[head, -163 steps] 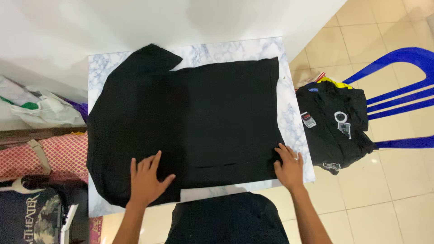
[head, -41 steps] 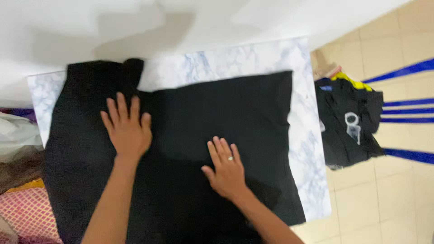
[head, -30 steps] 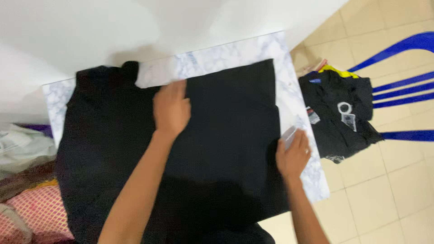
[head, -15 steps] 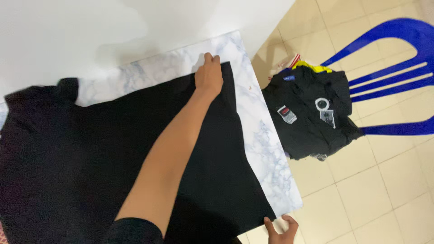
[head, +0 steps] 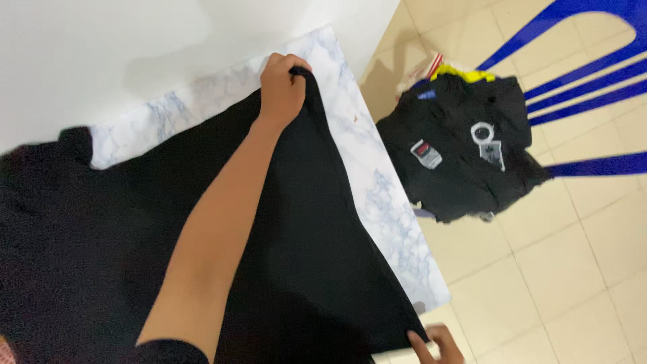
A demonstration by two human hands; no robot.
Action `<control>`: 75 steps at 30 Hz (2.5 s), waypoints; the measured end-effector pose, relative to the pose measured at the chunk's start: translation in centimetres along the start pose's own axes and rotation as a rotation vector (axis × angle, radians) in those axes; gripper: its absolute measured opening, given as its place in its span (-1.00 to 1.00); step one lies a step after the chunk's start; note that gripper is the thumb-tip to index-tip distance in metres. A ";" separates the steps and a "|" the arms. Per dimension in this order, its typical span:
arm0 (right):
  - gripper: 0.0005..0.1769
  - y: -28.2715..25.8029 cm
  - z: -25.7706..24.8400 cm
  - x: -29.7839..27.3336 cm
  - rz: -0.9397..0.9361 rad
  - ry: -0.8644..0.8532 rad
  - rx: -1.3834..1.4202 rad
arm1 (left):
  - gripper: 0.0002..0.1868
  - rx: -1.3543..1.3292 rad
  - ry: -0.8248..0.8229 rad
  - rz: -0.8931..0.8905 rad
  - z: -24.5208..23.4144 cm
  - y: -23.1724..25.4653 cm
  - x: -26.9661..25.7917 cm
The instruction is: The person folds black t-shirts on a small table and places them into an open suitcase on the floor.
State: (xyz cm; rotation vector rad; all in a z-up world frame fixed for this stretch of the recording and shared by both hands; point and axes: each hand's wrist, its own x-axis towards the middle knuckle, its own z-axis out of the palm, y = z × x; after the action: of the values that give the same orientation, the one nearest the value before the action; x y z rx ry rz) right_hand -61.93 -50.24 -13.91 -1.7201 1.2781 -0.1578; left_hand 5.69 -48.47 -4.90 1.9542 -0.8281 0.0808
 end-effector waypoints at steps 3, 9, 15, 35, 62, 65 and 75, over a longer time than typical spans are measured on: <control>-0.74 -0.5 -0.1 -0.1 0.043 0.078 -0.003 | -0.82 -0.030 0.199 -0.085 0.1 -0.5 -0.2; -0.64 -6.1 1.6 0.6 -0.064 0.250 -0.165 | -0.81 0.109 0.160 0.040 0.0 -1.2 -0.9; -0.63 -10.0 2.6 -0.6 0.103 0.322 -0.213 | -0.55 0.128 0.001 0.238 -1.8 4.4 -2.2; -0.57 -26.2 7.5 2.7 -0.493 0.182 -0.395 | -0.96 0.524 -0.285 0.934 -5.4 9.7 -12.2; -0.78 -33.0 12.6 11.3 -0.600 0.352 -0.329 | -0.62 0.385 -0.431 0.213 -0.7 7.5 -10.5; -0.70 -32.4 11.5 7.7 -0.763 0.286 -0.335 | -0.50 0.244 -0.484 0.193 -0.4 7.7 -10.0; -0.27 -23.5 10.2 -1.0 -0.766 -0.122 -0.656 | -0.33 0.412 -0.263 0.258 -0.8 9.6 -11.5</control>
State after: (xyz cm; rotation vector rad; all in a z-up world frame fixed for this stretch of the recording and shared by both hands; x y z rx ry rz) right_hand -40.53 -43.36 -1.65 -2.6812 0.5340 -0.0714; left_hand -8.44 -44.74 -1.65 2.2602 -1.3196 0.1603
